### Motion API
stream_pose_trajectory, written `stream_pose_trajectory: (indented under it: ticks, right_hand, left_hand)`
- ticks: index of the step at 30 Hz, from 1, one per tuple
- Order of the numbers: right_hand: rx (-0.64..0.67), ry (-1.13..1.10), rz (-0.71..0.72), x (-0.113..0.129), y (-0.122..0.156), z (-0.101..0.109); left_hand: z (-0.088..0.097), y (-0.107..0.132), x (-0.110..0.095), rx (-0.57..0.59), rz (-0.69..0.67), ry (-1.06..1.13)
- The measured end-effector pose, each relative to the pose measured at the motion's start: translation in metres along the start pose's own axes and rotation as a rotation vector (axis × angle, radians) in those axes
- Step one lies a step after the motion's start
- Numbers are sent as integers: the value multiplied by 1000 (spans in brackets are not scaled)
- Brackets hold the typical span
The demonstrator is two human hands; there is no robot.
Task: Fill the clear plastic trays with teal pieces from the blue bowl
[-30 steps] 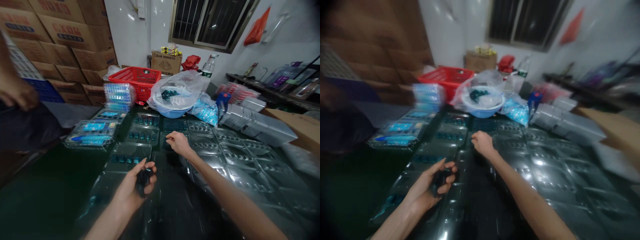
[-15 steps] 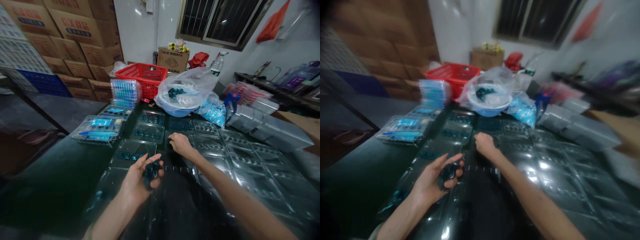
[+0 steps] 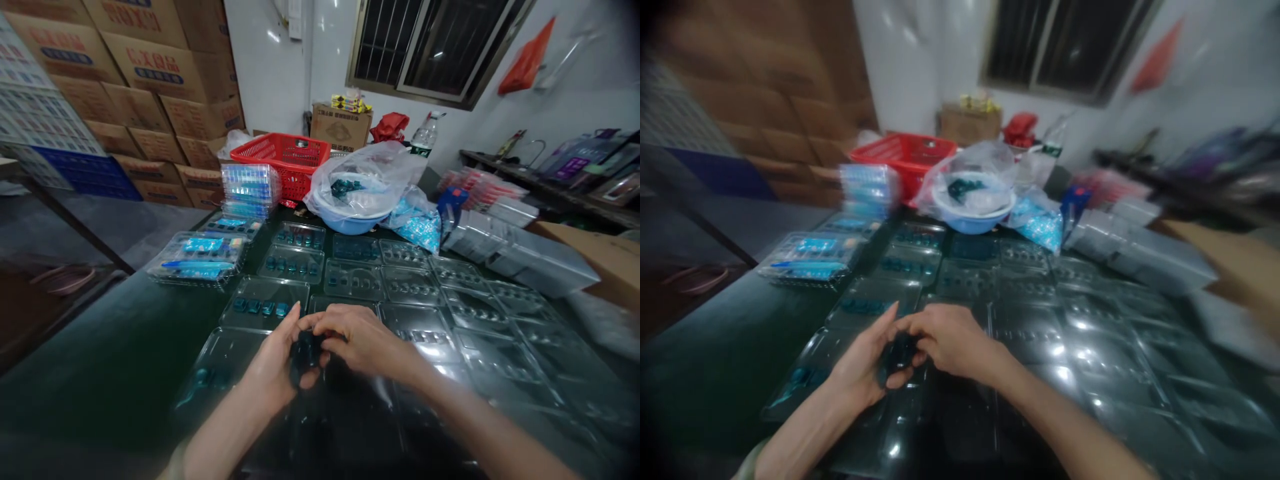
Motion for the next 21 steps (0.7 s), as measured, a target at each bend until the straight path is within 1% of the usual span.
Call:
stream_pose_trajectory:
  ticks: [2, 5, 9, 11, 14, 17, 19, 21]
  right_hand:
    - [7, -69, -16, -3, 2, 1]
    - [12, -162, -77, -12, 7, -1]
    - [16, -299, -127, -24, 11, -5]
    - [3, -398, -134, -29, 12, -7]
    - [-61, -570, -153, -39, 13, -9]
    - [-138, -683, -167, -44, 13, -13]
    - [-180, -692, -168, -41, 13, -16]
    - [-220, -655, -169, -36, 15, -17]
  left_hand:
    - [-3, 1, 2, 16, 19, 4]
    - [-5, 2, 5, 30, 30, -8]
    - [-3, 3, 6, -19, 13, -66]
    - [-3, 5, 5, -18, -4, -122]
    - [-3, 7, 5, -30, -33, -187]
    - [2, 9, 5, -89, -59, -201]
    - [4, 8, 4, -96, -76, -215]
    - [5, 8, 3, -100, -92, -222]
Point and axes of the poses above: each hand's wrist, its own y-axis away from the middle knuckle, its own z-axis out of the back of the hand, x = y × z, the point moved 7 cm from there along -y, towards the middle knuckle, and after that the axes turned 14 degrees about x, right-handed, at the moved point
